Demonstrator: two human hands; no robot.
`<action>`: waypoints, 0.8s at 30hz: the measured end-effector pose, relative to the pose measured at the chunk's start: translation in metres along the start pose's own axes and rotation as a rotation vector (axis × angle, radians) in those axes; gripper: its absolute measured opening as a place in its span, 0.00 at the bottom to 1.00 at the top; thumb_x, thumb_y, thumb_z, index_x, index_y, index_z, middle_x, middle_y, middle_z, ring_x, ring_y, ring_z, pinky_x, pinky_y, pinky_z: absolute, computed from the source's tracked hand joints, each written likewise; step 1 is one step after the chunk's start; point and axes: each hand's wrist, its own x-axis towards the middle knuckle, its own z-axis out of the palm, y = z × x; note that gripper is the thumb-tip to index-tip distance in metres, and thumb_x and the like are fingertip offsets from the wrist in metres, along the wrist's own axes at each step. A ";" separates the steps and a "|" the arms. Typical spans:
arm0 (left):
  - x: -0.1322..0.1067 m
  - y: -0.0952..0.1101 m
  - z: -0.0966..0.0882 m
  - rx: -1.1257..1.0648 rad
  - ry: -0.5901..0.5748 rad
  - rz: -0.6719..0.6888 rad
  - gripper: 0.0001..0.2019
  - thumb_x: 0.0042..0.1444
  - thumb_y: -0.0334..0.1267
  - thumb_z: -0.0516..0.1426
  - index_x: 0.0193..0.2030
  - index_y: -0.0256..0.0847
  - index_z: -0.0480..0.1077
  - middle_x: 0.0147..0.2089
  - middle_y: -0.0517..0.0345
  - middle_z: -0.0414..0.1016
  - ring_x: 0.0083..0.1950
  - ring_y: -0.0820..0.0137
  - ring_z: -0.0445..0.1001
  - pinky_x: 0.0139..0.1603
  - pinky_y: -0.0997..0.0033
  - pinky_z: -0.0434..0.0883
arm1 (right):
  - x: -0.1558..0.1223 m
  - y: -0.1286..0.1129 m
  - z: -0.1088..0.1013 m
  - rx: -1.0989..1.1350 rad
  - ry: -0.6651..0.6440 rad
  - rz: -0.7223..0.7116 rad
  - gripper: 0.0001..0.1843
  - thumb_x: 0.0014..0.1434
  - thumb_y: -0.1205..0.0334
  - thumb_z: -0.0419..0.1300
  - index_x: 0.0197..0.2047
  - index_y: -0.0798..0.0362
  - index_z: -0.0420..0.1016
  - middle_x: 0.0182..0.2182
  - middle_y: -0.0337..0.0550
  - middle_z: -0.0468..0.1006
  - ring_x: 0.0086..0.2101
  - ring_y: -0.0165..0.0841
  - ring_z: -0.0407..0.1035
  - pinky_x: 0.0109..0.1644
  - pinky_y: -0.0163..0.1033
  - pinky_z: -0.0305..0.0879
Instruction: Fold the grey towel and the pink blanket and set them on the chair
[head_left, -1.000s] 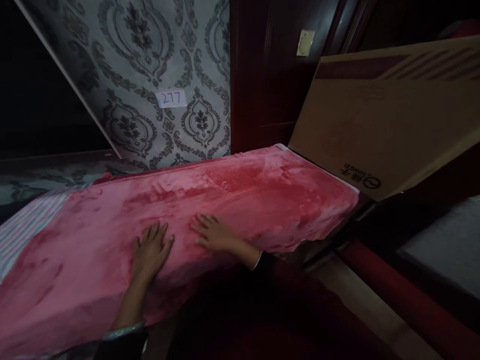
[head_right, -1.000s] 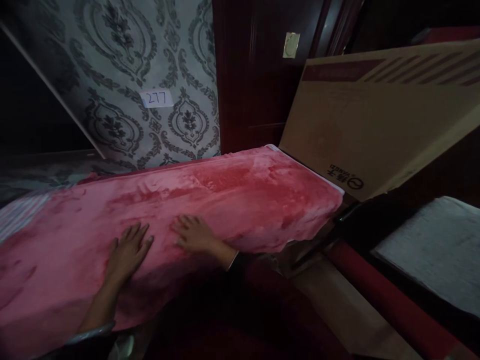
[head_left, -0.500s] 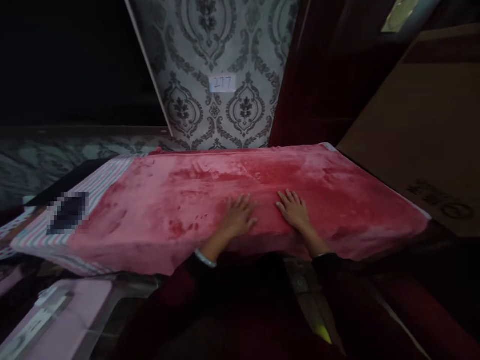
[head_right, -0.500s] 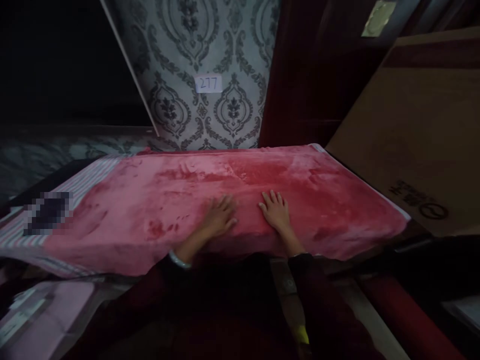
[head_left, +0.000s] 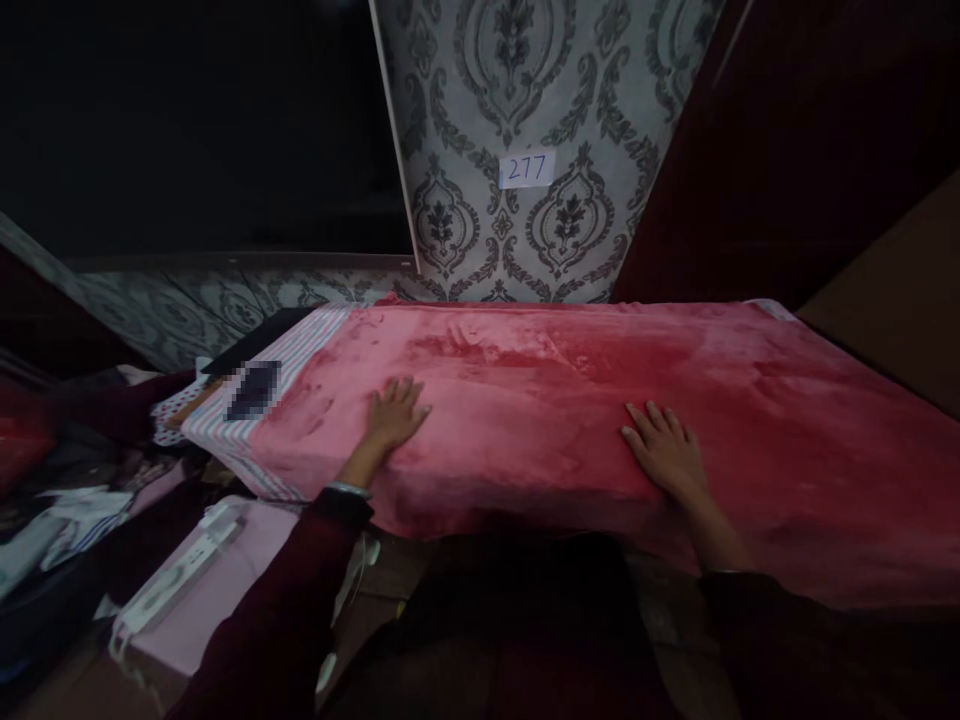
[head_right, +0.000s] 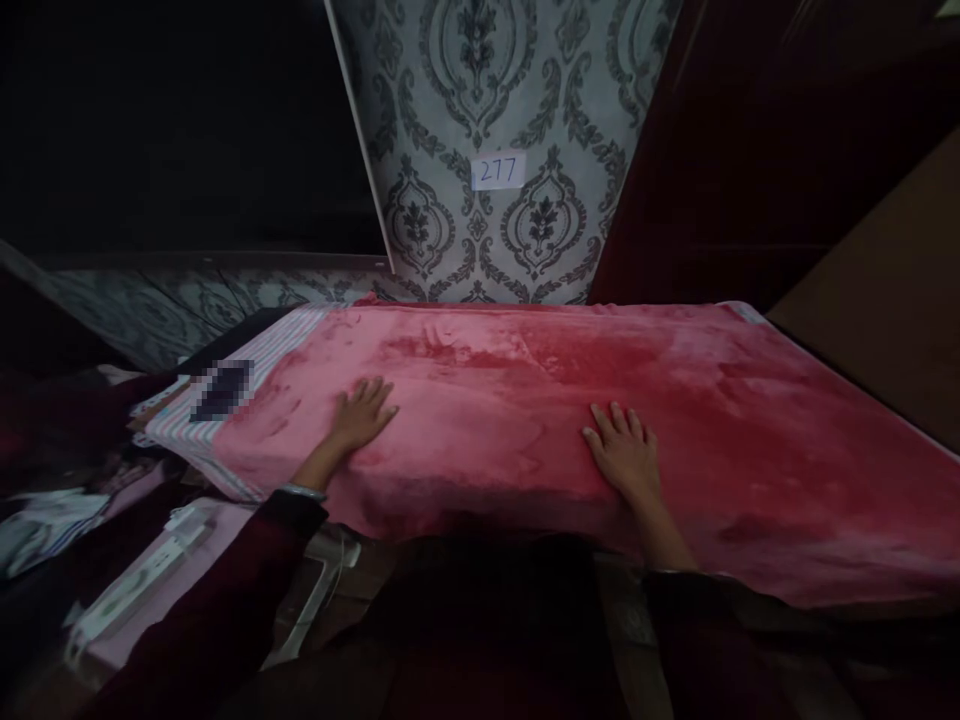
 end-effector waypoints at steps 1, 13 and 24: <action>-0.003 -0.018 -0.002 0.006 0.006 -0.066 0.33 0.72 0.53 0.41 0.80 0.46 0.50 0.83 0.50 0.42 0.82 0.50 0.41 0.76 0.37 0.49 | 0.000 0.000 0.001 0.002 0.002 -0.002 0.35 0.73 0.46 0.38 0.76 0.47 0.60 0.75 0.48 0.57 0.72 0.50 0.51 0.72 0.61 0.53; -0.029 -0.066 -0.025 -0.023 0.119 -0.514 0.35 0.72 0.51 0.40 0.78 0.30 0.52 0.80 0.31 0.48 0.80 0.43 0.48 0.74 0.33 0.52 | 0.003 0.003 0.010 0.013 0.053 -0.033 0.35 0.72 0.45 0.39 0.75 0.48 0.63 0.74 0.50 0.61 0.71 0.51 0.55 0.70 0.62 0.55; 0.028 0.124 0.014 -0.108 -0.034 0.726 0.33 0.70 0.57 0.48 0.78 0.50 0.54 0.82 0.47 0.47 0.82 0.51 0.42 0.77 0.33 0.41 | 0.002 0.005 0.009 -0.001 0.046 -0.037 0.35 0.71 0.47 0.39 0.75 0.45 0.62 0.74 0.49 0.60 0.71 0.51 0.54 0.70 0.64 0.56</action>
